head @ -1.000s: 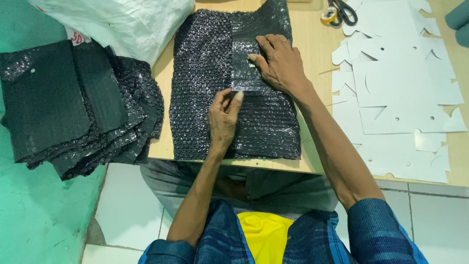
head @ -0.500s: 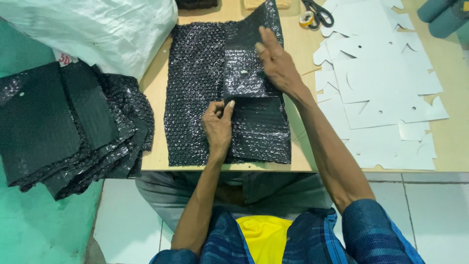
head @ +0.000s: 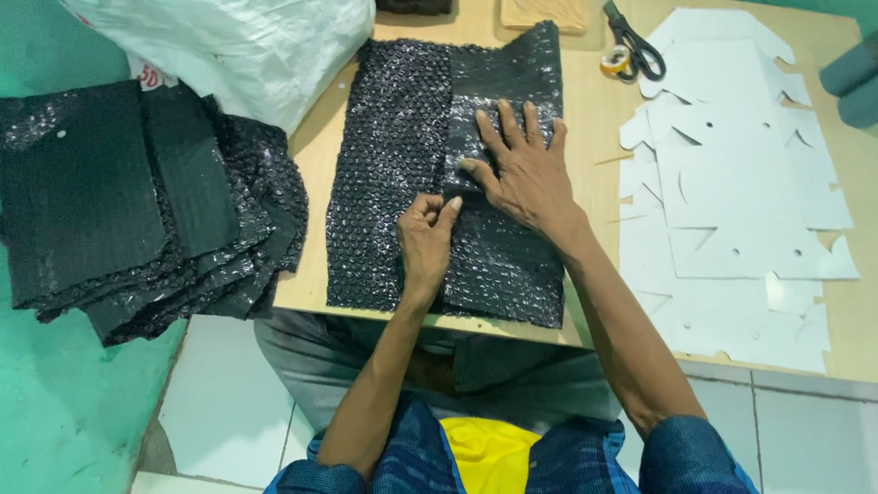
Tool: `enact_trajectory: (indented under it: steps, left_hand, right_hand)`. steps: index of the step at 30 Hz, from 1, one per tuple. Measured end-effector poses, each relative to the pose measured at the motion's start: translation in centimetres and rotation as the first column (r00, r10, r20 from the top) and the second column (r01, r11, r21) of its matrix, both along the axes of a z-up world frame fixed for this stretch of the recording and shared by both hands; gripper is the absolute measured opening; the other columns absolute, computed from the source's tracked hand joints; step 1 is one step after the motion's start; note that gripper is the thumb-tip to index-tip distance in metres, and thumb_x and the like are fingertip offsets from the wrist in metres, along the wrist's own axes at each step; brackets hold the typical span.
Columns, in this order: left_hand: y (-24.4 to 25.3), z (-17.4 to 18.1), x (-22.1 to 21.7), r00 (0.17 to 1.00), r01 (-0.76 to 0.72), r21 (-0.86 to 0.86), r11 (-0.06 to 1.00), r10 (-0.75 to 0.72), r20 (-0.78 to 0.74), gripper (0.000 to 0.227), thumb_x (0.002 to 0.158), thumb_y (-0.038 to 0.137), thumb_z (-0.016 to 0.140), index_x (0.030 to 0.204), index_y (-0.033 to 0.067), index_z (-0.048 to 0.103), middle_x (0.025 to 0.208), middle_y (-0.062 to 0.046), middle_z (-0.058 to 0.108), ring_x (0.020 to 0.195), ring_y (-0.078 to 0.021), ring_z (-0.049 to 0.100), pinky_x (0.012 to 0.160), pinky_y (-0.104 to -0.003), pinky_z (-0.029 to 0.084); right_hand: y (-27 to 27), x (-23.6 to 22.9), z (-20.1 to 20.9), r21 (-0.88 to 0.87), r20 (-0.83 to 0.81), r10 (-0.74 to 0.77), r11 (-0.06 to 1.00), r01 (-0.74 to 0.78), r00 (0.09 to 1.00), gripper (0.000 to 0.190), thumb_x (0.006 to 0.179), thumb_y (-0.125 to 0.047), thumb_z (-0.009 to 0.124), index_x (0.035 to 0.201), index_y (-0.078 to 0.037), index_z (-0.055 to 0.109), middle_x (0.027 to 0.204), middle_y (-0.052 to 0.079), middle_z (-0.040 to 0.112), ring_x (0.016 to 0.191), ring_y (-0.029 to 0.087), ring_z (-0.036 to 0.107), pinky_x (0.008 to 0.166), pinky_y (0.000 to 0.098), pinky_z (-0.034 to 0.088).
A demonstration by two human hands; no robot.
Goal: The person places two cylindrical items into a white cardboard box, closes the lid, and secures it with a toothpick. They then wrap the box in black bubble wrap and seal it with tape.
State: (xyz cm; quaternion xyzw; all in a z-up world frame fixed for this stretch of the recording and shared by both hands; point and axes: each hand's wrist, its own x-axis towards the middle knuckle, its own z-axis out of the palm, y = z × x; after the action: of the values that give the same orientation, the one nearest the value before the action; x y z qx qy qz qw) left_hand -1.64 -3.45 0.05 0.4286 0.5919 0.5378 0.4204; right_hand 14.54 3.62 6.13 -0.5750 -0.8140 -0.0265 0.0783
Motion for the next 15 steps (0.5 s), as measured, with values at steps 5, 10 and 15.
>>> enact_trajectory:
  steps: [5, 10, 15]
  left_hand:
    - [-0.4, 0.8, -0.4, 0.999, 0.034, -0.023, 0.999, -0.035, -0.017, 0.018, 0.093, 0.027, 0.076, 0.091, 0.0098, 0.072, 0.078, -0.008, 0.074, 0.070, -0.0135, 0.060, 0.061, -0.032, 0.048]
    - [0.0, 3.6, -3.5, 0.998, 0.044, 0.041, 0.998, -0.042, -0.050, 0.020, 0.094, 0.027, 0.076, 0.096, 0.0074, 0.073, 0.119, -0.024, 0.073, 0.108, -0.0397, 0.072, 0.082, -0.048, 0.058]
    - [2.2, 3.4, -7.3, 0.748, -0.187, 0.065, 0.980, 0.185, -0.638, 0.021, 0.098, -0.001, 0.062, 0.119, 0.0018, 0.060, 0.143, -0.032, 0.052, 0.136, -0.0455, 0.051, 0.110, -0.059, 0.043]
  right_hand:
    - [-0.4, -0.6, 1.1, -0.039, 0.036, -0.029, 0.999, 0.030, 0.999, 0.072, 0.103, -0.069, 0.024, 0.161, -0.030, 0.038, 0.167, 0.015, 0.033, 0.153, 0.043, 0.026, 0.114, 0.0707, 0.013]
    - [-0.4, -0.8, 1.8, -0.079, 0.030, 0.015, 0.997, -0.012, 0.999, 0.074, 0.103, -0.070, 0.020, 0.162, -0.028, 0.038, 0.168, 0.018, 0.031, 0.153, 0.045, 0.024, 0.113, 0.0706, 0.013]
    - [-0.9, -0.7, 1.7, -0.069, -0.001, -0.012, 0.998, 0.012, 1.000, 0.075, 0.106, -0.069, 0.022, 0.162, -0.024, 0.040, 0.167, 0.022, 0.033, 0.154, 0.046, 0.023, 0.114, 0.0717, 0.009]
